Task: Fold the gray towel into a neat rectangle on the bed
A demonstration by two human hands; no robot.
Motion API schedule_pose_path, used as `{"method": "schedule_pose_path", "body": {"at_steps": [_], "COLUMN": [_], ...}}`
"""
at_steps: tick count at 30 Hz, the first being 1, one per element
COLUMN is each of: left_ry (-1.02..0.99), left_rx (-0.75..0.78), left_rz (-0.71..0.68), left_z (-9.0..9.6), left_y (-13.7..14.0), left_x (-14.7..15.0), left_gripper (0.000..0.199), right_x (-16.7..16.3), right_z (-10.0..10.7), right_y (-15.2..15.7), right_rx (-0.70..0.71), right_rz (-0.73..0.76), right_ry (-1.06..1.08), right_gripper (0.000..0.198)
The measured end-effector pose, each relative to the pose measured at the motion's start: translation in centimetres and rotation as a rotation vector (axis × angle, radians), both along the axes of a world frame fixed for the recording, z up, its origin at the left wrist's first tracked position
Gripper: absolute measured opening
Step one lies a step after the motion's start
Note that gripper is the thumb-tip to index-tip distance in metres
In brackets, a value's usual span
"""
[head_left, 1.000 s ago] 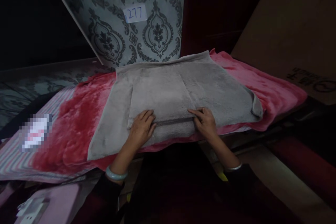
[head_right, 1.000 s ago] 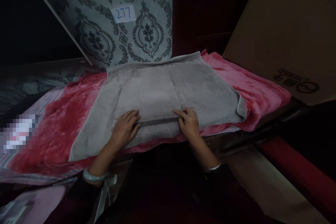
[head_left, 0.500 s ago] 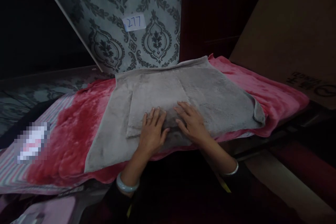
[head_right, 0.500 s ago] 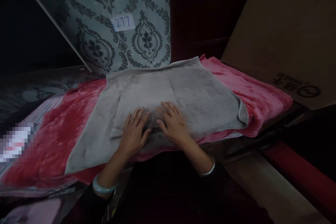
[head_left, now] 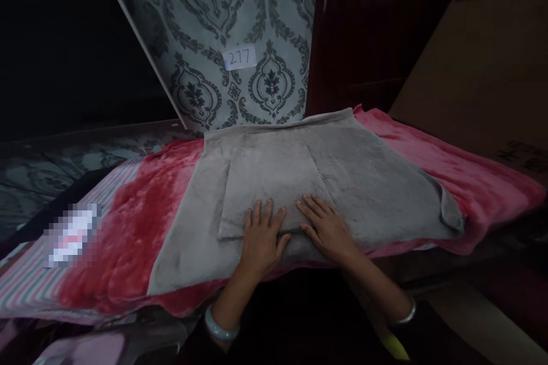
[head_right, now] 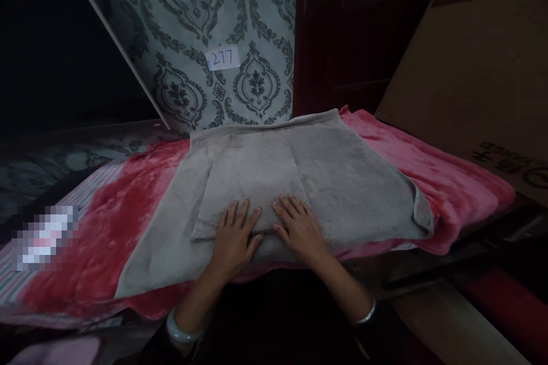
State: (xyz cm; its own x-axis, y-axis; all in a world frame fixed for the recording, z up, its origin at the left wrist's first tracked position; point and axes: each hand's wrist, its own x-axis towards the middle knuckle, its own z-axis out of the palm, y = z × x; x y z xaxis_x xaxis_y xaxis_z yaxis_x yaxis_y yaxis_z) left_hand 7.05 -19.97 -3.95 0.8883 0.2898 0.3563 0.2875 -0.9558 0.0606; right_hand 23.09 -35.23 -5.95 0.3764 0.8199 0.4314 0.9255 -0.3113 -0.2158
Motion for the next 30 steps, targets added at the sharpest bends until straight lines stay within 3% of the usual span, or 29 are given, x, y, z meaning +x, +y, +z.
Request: {"method": "schedule_pose_path", "body": {"at_steps": [3, 8, 13, 16, 20, 25, 30], "left_ry": [-0.033, -0.032, 0.157, 0.217, 0.287, 0.355, 0.314], "left_rx": [-0.090, -0.060, -0.065, -0.080, -0.129, -0.228, -0.219], "left_rz": [-0.036, 0.049, 0.218, 0.253, 0.277, 0.218, -0.005], "left_z": [1.1, 2.8, 1.8, 1.5, 2.5, 5.3, 7.2], "left_y": [2.4, 6.4, 6.7, 6.2, 6.0, 7.2, 9.7], "left_x": [-0.4, -0.1, 0.0, 0.0, -0.3, 0.2, 5.9], "left_gripper": [0.043, 0.053, 0.067, 0.068, 0.069, 0.063, 0.061], "right_x": [1.1, 2.7, 3.3, 3.4, 3.6, 5.3, 7.7], "right_z": [1.9, 4.9, 3.7, 3.0, 3.3, 4.8, 6.5], "right_y": [0.8, 4.8, 6.9, 6.8, 6.5, 7.8, 12.3], "right_rx": [-0.005, -0.054, -0.287, -0.324, -0.361, -0.305, -0.203], "right_rz": [0.040, 0.153, 0.188, 0.173, 0.177, 0.218, 0.097], "right_ry": [0.055, 0.015, 0.014, 0.042, 0.071, 0.138, 0.085], "right_gripper": [0.042, 0.048, 0.059, 0.060, 0.061, 0.053, 0.050]}}
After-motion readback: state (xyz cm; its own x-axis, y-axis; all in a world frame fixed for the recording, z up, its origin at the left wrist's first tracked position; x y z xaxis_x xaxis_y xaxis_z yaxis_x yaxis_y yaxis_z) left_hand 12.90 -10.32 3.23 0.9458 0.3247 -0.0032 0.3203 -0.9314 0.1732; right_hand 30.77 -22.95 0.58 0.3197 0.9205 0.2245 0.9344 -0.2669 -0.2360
